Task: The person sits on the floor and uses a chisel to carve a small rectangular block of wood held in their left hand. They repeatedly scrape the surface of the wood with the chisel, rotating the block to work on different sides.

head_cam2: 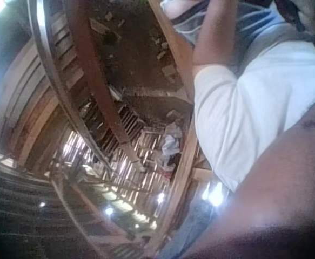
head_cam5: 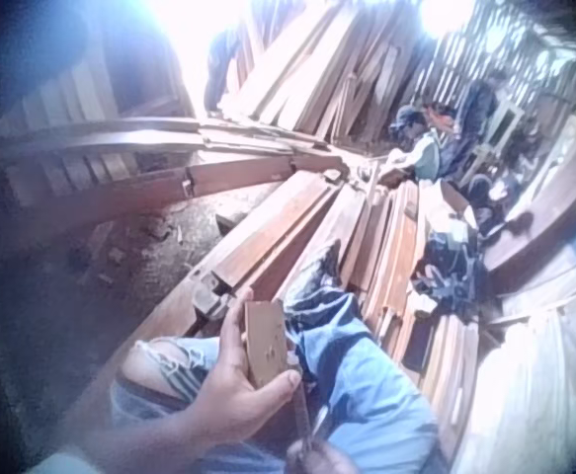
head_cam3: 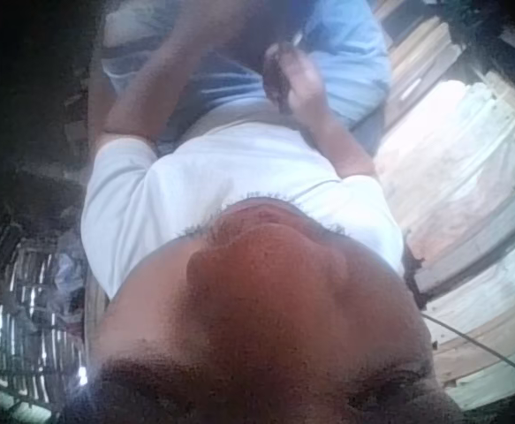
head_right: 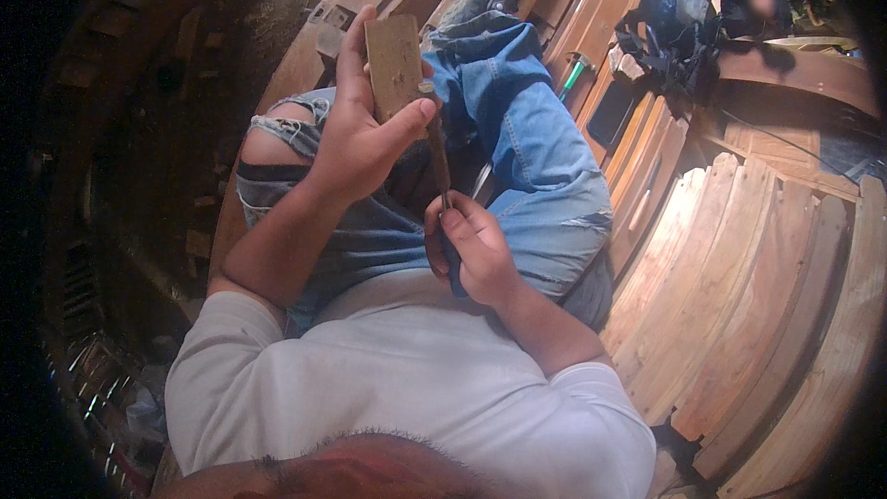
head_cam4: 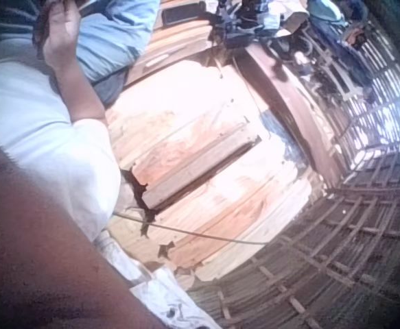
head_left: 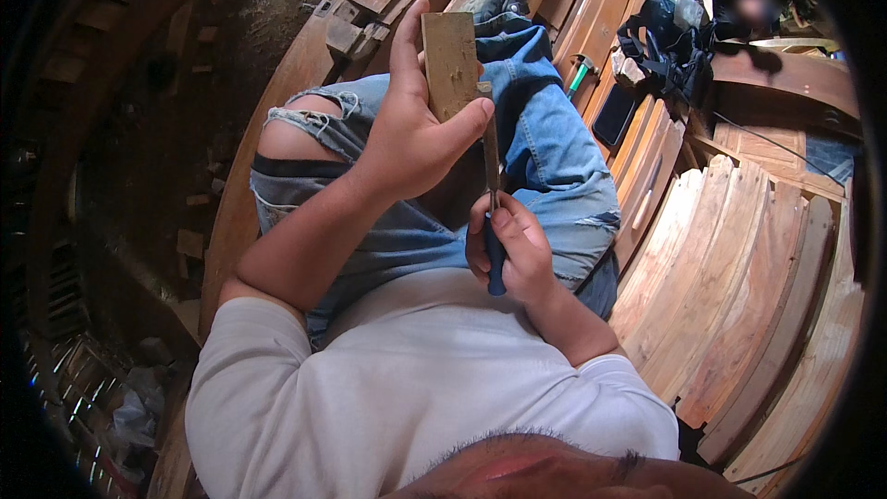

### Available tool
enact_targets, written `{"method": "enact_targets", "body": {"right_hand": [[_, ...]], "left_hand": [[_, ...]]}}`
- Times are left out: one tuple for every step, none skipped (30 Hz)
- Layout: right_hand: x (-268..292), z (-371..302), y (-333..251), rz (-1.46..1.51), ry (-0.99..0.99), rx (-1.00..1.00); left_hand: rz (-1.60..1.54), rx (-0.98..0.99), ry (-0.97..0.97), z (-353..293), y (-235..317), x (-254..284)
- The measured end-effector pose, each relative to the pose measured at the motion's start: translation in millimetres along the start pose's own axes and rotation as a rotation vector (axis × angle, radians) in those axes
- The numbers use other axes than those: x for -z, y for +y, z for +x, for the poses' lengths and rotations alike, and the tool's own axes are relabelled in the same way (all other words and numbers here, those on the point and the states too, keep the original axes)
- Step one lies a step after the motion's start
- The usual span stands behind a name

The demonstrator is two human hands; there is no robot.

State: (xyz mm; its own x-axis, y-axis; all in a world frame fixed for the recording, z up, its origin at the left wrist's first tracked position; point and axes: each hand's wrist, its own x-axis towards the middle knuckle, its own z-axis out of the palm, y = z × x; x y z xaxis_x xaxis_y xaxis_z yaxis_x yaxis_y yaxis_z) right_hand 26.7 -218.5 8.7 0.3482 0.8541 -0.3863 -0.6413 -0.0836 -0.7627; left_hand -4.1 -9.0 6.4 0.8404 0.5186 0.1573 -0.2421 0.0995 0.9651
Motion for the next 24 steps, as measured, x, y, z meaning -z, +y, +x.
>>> {"method": "enact_targets", "body": {"right_hand": [[1, 0, 0, 0.003, -0.014, -0.004], [2, 0, 1, 0.006, -0.028, -0.009], [3, 0, 1, 0.010, -0.042, -0.013], [3, 0, 2, 0.011, -0.042, -0.017], [3, 0, 2, 0.012, -0.042, -0.020], [3, 0, 2, 0.013, -0.042, -0.024], [3, 0, 2, 0.024, -0.046, -0.030], [4, 0, 2, 0.034, -0.050, -0.035], [4, -1, 2, 0.045, -0.054, -0.040], [4, 0, 3, 0.053, -0.062, -0.033], [4, 0, 3, 0.060, -0.070, -0.026], [3, 0, 4, 0.068, -0.078, -0.018], [2, 0, 5, 0.078, -0.073, -0.019], [2, 0, 5, 0.087, -0.068, -0.019], [1, 0, 6, 0.097, -0.063, -0.019], [-1, -1, 6, 0.096, -0.049, -0.020], [-3, -2, 6, 0.094, -0.035, -0.021], [-4, -3, 6, 0.093, -0.022, -0.022], [-3, -3, 7, 0.084, -0.034, -0.022], [-1, -3, 8, 0.075, -0.046, -0.023], [0, -4, 8, 0.066, -0.059, -0.023], [0, -4, 8, 0.062, -0.053, -0.022], [-1, -5, 8, 0.059, -0.047, -0.021], [-2, -5, 8, 0.055, -0.041, -0.020]], "left_hand": [[0.003, -0.004, 0.005, 0, -2, 1], [0.007, -0.007, 0.010, 0, -3, 1], [-0.012, 0.018, 0.010, 0, -1, 1], [-0.030, 0.044, 0.009, 0, 2, 0], [-0.049, 0.070, 0.008, 0, 3, 0], [-0.044, 0.067, 0.003, 0, 3, 0], [-0.039, 0.065, -0.001, 0, 2, 1], [-0.035, 0.062, -0.004, 0, 2, 1], [-0.054, 0.065, -0.008, 0, 3, 1], [-0.074, 0.068, -0.012, -1, 4, 0], [-0.093, 0.070, -0.016, -1, 4, -1], [-0.077, 0.047, -0.018, -2, 3, -2], [-0.062, 0.024, -0.020, -3, 1, -3], [-0.047, 0.000, -0.021, -3, 0, -4], [-0.032, -0.006, -0.019, -4, 1, -4], [-0.016, -0.013, -0.019, -4, 1, -5], [-0.001, -0.019, -0.018, -4, 1, -5], [-0.012, -0.015, -0.023, -5, 1, -6], [-0.023, -0.012, -0.028, -6, 1, -8], [-0.035, -0.008, -0.033, -6, 1, -9], [-0.014, -0.018, -0.038, -6, 1, -9], [0.007, -0.029, -0.043, -6, 1, -8], [0.028, -0.040, -0.048, -5, 1, -8], [0.022, -0.038, -0.050, -5, 2, -9]]}}
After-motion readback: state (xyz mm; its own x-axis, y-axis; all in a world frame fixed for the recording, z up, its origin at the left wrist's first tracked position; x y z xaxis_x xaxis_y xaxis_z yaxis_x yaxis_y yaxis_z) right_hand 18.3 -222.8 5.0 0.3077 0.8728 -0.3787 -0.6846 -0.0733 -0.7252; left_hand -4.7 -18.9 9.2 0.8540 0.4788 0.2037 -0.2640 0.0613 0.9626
